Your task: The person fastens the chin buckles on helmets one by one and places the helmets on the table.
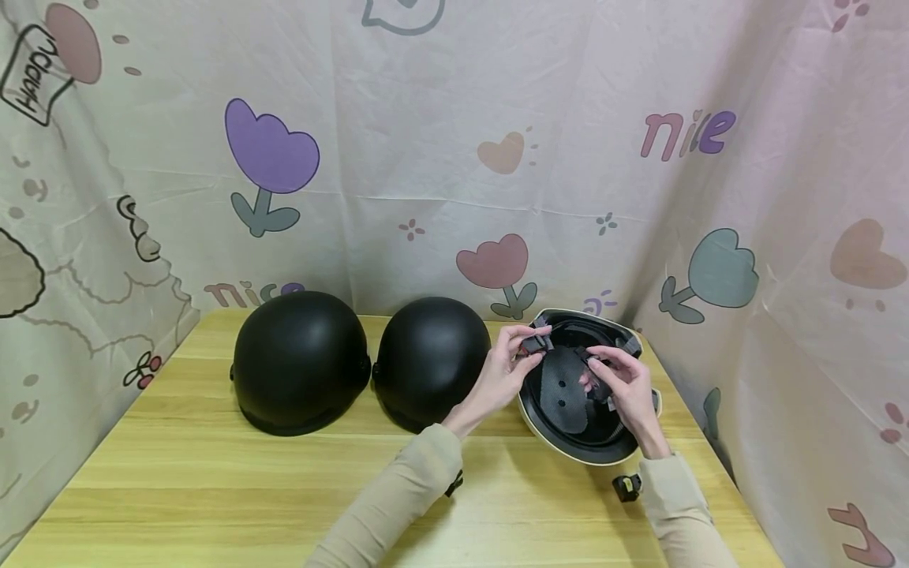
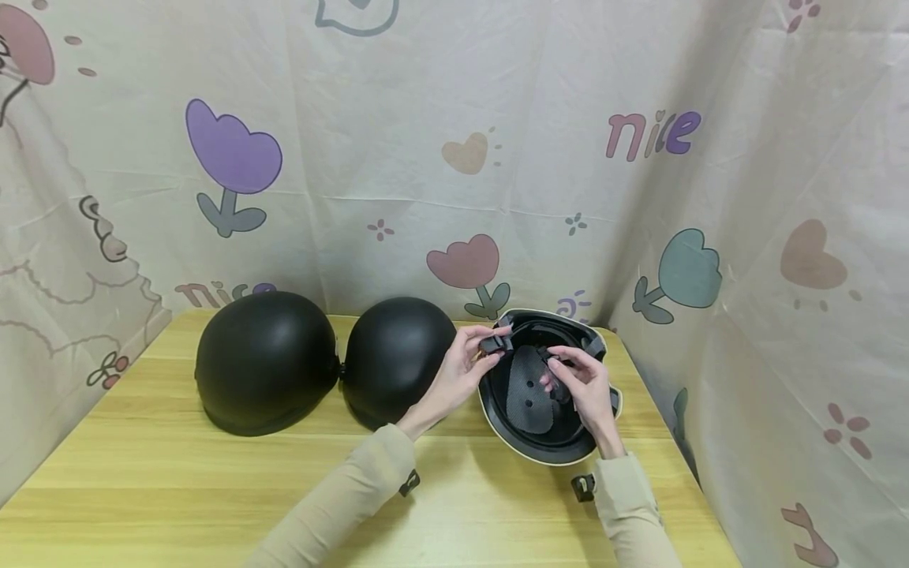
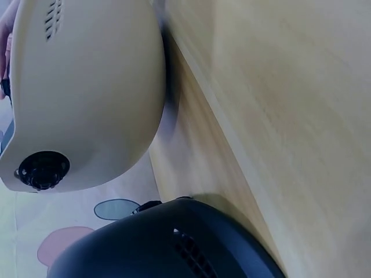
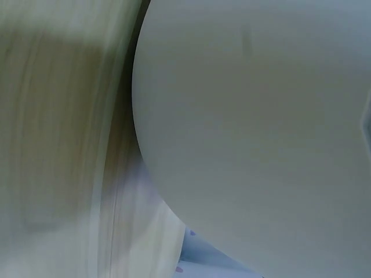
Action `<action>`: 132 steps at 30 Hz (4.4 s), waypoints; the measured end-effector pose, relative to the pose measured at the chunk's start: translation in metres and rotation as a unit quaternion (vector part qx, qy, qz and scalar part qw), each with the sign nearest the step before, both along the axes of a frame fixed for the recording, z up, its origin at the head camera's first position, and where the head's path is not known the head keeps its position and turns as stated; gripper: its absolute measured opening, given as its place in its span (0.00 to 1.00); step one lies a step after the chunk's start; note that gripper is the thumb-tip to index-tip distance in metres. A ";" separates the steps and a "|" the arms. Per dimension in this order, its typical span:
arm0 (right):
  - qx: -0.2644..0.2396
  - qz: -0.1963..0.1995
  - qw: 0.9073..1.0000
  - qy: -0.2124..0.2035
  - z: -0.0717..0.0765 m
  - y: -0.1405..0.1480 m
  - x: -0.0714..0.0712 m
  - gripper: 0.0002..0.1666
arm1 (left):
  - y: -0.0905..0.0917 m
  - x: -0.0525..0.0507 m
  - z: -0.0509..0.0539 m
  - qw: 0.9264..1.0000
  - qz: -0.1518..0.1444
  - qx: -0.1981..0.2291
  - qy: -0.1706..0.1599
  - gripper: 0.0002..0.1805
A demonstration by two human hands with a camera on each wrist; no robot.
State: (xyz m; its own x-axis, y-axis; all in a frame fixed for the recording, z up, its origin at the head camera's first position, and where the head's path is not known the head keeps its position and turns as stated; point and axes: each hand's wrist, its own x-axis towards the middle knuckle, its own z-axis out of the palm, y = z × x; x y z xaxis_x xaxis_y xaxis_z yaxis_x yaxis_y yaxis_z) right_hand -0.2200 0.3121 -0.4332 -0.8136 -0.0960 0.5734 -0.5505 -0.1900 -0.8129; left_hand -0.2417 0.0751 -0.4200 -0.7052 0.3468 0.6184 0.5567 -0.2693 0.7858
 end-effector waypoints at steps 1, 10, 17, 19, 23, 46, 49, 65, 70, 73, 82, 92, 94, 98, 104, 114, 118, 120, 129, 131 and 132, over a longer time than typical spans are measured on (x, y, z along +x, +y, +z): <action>-0.002 0.001 1.000 0.000 0.000 0.000 0.000 0.12 | 0.000 0.000 0.001 1.000 0.013 -0.013 0.006 0.21; -0.010 -0.005 1.000 -0.008 -0.002 -0.003 0.003 0.14 | 0.009 -0.003 0.007 0.992 0.093 -0.065 0.057 0.17; -0.029 0.005 1.000 -0.010 -0.007 -0.002 0.002 0.14 | 0.015 -0.001 0.011 0.982 0.125 -0.116 0.084 0.11; -0.030 0.002 0.999 -0.010 -0.007 -0.001 0.002 0.14 | 0.016 -0.001 0.011 0.979 0.120 -0.135 0.094 0.11; -0.037 -0.006 0.999 -0.013 -0.008 -0.001 0.003 0.13 | 0.018 -0.004 0.008 0.972 0.094 -0.194 0.096 0.15; -0.100 0.035 0.993 -0.057 -0.002 0.000 0.003 0.19 | 0.009 -0.015 0.000 0.941 0.019 -0.331 0.065 0.21; -0.095 0.046 0.992 -0.065 -0.001 0.001 0.004 0.20 | 0.009 -0.015 0.000 0.942 0.014 -0.330 0.053 0.20; -0.064 0.031 0.996 -0.048 -0.004 -0.001 0.003 0.20 | 0.004 -0.015 0.002 0.958 -0.041 -0.285 0.003 0.15; -0.041 0.056 0.997 -0.030 -0.005 0.000 0.003 0.19 | 0.003 -0.018 0.000 0.957 -0.042 -0.286 0.024 0.14; -0.032 0.071 0.997 -0.022 -0.006 0.001 0.002 0.20 | 0.003 -0.019 0.000 0.958 -0.045 -0.283 0.026 0.13; -0.001 0.078 0.996 -0.031 -0.007 0.003 0.002 0.21 | 0.000 -0.018 0.002 0.951 -0.038 -0.307 0.000 0.10; 0.024 0.066 0.996 -0.061 -0.007 0.003 0.004 0.23 | 0.000 -0.018 0.001 0.948 -0.032 -0.316 0.010 0.09; 0.025 0.066 0.995 -0.064 -0.006 0.003 0.004 0.22 | 0.000 -0.018 0.001 0.948 -0.034 -0.316 0.005 0.09; 0.020 0.073 0.995 -0.072 -0.004 0.002 0.005 0.21 | -0.001 -0.018 0.001 0.949 -0.039 -0.313 0.002 0.09; 0.027 0.084 0.989 -0.116 -0.001 0.004 0.007 0.21 | -0.002 -0.018 0.000 0.952 -0.044 -0.302 0.012 0.07; 0.068 0.073 0.989 -0.108 -0.003 0.002 0.006 0.21 | -0.003 -0.019 -0.001 0.952 -0.039 -0.303 0.013 0.08; 0.062 0.069 0.991 -0.100 -0.004 0.001 0.005 0.21 | -0.003 -0.019 0.001 0.949 -0.039 -0.312 0.020 0.07; 0.062 0.066 0.991 -0.097 -0.004 0.001 0.005 0.22 | -0.002 -0.018 0.001 0.946 -0.036 -0.320 0.026 0.07; 0.071 0.057 0.991 -0.095 -0.003 0.001 0.005 0.22 | -0.001 -0.016 0.002 0.936 -0.019 -0.346 0.063 0.08; 0.065 0.058 0.992 -0.095 -0.004 0.002 0.005 0.23 | -0.001 -0.016 0.002 0.936 -0.020 -0.345 0.066 0.09; 0.061 0.059 0.992 -0.095 -0.004 0.002 0.005 0.23 | -0.001 -0.016 0.002 0.936 -0.021 -0.344 0.068 0.09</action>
State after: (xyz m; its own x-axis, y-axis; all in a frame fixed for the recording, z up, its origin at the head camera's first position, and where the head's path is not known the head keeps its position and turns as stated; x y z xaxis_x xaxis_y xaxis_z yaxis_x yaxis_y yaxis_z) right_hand -0.2151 0.3142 -0.4375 -0.8847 -0.2559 0.3896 -0.3654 -0.1383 -0.9205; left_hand -0.2575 0.0745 -0.4176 -0.6135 0.7214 0.3212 0.6641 0.2512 0.7042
